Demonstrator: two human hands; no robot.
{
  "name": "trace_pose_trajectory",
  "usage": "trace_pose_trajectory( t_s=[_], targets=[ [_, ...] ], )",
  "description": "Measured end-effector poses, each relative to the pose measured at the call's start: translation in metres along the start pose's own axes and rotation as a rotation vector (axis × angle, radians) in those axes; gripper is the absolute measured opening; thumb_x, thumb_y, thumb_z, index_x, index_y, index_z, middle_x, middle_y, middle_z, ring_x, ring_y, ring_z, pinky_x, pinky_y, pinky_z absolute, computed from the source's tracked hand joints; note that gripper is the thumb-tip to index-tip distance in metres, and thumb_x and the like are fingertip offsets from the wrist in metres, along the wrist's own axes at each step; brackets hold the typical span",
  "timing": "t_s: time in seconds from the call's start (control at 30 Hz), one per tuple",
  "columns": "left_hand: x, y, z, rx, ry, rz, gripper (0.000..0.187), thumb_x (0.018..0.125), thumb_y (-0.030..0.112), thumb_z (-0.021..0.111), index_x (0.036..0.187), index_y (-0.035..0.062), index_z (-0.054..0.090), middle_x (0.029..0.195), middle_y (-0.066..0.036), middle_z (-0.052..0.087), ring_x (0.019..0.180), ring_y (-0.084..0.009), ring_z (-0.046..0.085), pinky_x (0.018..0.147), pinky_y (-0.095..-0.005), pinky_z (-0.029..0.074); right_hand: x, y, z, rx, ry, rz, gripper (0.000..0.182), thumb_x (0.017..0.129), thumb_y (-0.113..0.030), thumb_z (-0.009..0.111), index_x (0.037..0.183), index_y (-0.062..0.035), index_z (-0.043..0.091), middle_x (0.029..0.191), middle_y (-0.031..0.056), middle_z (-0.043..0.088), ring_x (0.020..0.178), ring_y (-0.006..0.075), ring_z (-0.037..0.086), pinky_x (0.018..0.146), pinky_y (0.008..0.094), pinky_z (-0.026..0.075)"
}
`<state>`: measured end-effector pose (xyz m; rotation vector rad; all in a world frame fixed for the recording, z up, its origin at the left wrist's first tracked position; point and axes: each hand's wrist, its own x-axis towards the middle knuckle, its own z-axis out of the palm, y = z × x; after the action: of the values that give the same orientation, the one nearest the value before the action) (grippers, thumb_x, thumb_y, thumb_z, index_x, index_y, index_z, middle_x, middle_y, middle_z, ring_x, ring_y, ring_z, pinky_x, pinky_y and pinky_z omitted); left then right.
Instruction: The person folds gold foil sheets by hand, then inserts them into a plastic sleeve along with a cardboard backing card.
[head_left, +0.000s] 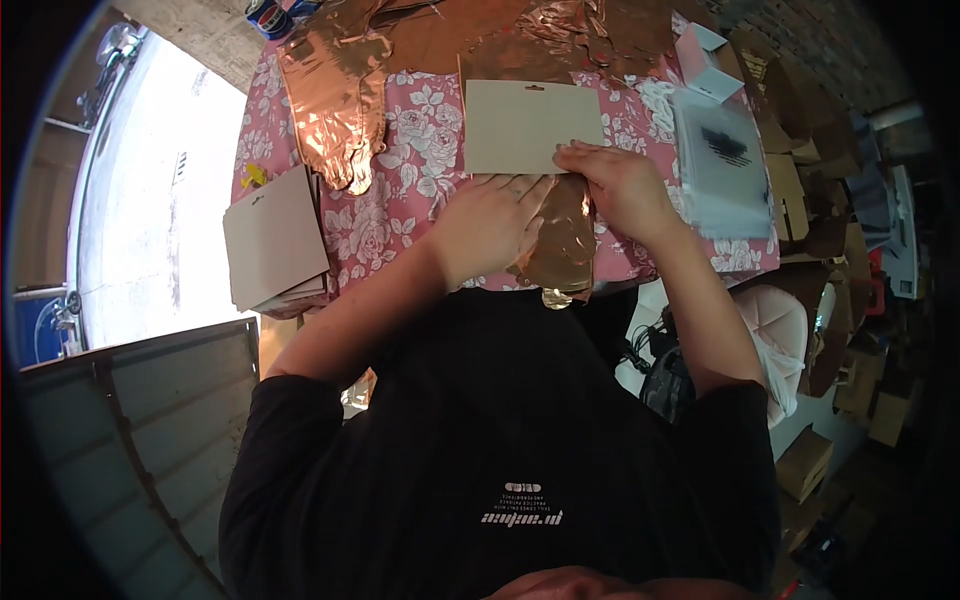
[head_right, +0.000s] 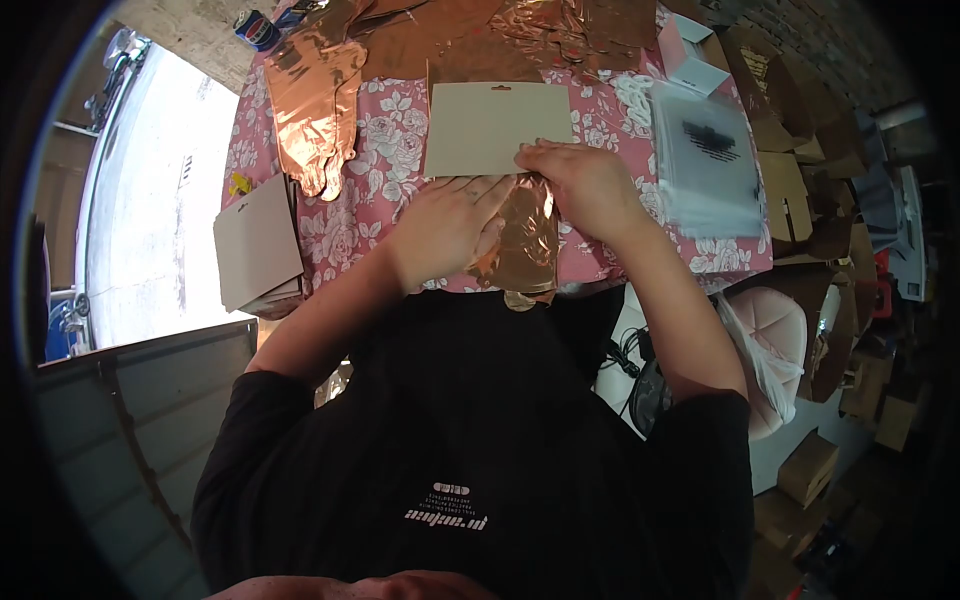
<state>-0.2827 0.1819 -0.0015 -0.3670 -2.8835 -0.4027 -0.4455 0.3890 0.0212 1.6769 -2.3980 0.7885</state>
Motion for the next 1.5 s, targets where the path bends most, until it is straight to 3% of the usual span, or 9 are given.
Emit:
trace_pose_trajectory(
  t_s=[0.27, 0.67, 0.77, 0.97, 1.07, 1.27, 1.37, 1.47, 1.5],
  targets=[
    [0.002, -0.003, 0.006, 0.043, 0.159, 0.175, 0.043, 0.098, 0.024, 0.069, 0.136, 0.0044, 0.074, 0.145, -0.011, 0.072, 0.134, -0.0264, 0.067, 0.114, -0.0427, 0.052, 0.009, 0.005, 0.005, 0.055, -0.047, 0.026, 0.041, 0.090, -0.005, 0.073, 0.130, -0.0143, 0.077, 0.120, 0.0094, 0.081, 0.108, 0.0333, 0.078, 0.087, 0.0438, 0.063],
    [-0.021, 0.006, -0.016, -0.125, 0.040, 0.058, 0.025, 0.098, 0.024, 0.074, 0.115, 0.0073, 0.080, 0.129, -0.009, 0.073, 0.121, -0.0291, 0.069, 0.104, -0.0462, 0.056, 0.018, -0.008, -0.016, 0.054, -0.174, -0.021, 0.033, 0.089, -0.002, 0.076, 0.121, -0.0072, 0.083, 0.132, 0.0112, 0.080, 0.132, 0.0323, 0.072, 0.111, 0.0431, 0.059],
    [-0.024, 0.007, -0.020, -0.186, 0.005, 0.015, 0.027, 0.100, 0.023, 0.073, 0.121, 0.0071, 0.079, 0.136, -0.010, 0.071, 0.131, -0.0307, 0.066, 0.112, -0.0478, 0.054, 0.014, 0.001, -0.007, 0.004, -0.141, -0.054, 0.032, 0.088, -0.001, 0.075, 0.118, -0.0067, 0.083, 0.135, 0.0105, 0.078, 0.131, 0.0328, 0.070, 0.110, 0.0433, 0.059],
    [0.017, -0.032, -0.041, -0.128, 0.314, 0.050, 0.049, 0.106, 0.023, 0.067, 0.153, 0.0071, 0.063, 0.165, -0.016, 0.056, 0.161, -0.0362, 0.045, 0.134, -0.0514, 0.035, 0.014, 0.000, -0.005, 0.006, -0.189, -0.015, 0.032, 0.087, -0.002, 0.075, 0.117, -0.0064, 0.083, 0.136, 0.0085, 0.076, 0.131, 0.0313, 0.069, 0.109, 0.0430, 0.059],
    [0.047, -0.070, -0.032, -0.073, 0.009, 0.066, 0.058, 0.112, 0.015, 0.057, 0.169, 0.0080, 0.046, 0.181, -0.018, 0.034, 0.170, -0.0413, 0.023, 0.139, -0.0544, 0.022, 0.012, 0.002, -0.001, -0.035, -0.149, -0.032, 0.027, 0.089, -0.008, 0.076, 0.116, -0.0102, 0.083, 0.135, 0.0023, 0.075, 0.126, 0.0288, 0.070, 0.103, 0.0433, 0.060],
    [0.051, -0.097, -0.006, 0.035, -0.216, 0.107, 0.058, 0.115, 0.020, 0.055, 0.171, 0.0112, 0.044, 0.184, -0.011, 0.031, 0.171, -0.0351, 0.024, 0.141, -0.0534, 0.017, 0.000, -0.014, -0.014, -0.015, -0.095, -0.048, 0.028, 0.090, -0.008, 0.079, 0.118, -0.0062, 0.083, 0.141, 0.0122, 0.073, 0.141, 0.0380, 0.062, 0.115, 0.0472, 0.055],
    [0.049, -0.095, -0.009, 0.033, -0.206, 0.100, 0.058, 0.114, 0.021, 0.056, 0.171, 0.0122, 0.045, 0.183, -0.009, 0.032, 0.171, -0.0348, 0.024, 0.141, -0.0535, 0.018, -0.026, -0.046, -0.030, 0.056, -0.048, -0.061, 0.050, 0.087, -0.024, 0.089, 0.132, -0.0065, 0.078, 0.154, 0.0161, 0.065, 0.153, 0.0446, 0.052, 0.123, 0.0544, 0.048],
    [0.050, -0.097, -0.006, 0.030, -0.198, 0.096, 0.058, 0.114, 0.021, 0.057, 0.170, 0.0125, 0.046, 0.183, -0.010, 0.033, 0.170, -0.0351, 0.026, 0.141, -0.0536, 0.018, -0.051, -0.064, -0.024, 0.122, -0.284, -0.021, 0.121, 0.064, -0.047, 0.102, 0.165, -0.0075, 0.051, 0.176, 0.0176, 0.042, 0.166, 0.0458, 0.032, 0.135, 0.0603, 0.031],
    [0.052, -0.095, -0.010, 0.025, -0.199, 0.100, 0.058, 0.114, 0.021, 0.057, 0.170, 0.0125, 0.046, 0.183, -0.010, 0.033, 0.170, -0.0351, 0.026, 0.141, -0.0536, 0.018, -0.057, -0.062, -0.021, 0.121, -0.286, -0.015, 0.121, 0.064, -0.047, 0.102, 0.165, -0.0075, 0.051, 0.176, 0.0176, 0.042, 0.166, 0.0458, 0.032, 0.135, 0.0603, 0.031]
  ],
)
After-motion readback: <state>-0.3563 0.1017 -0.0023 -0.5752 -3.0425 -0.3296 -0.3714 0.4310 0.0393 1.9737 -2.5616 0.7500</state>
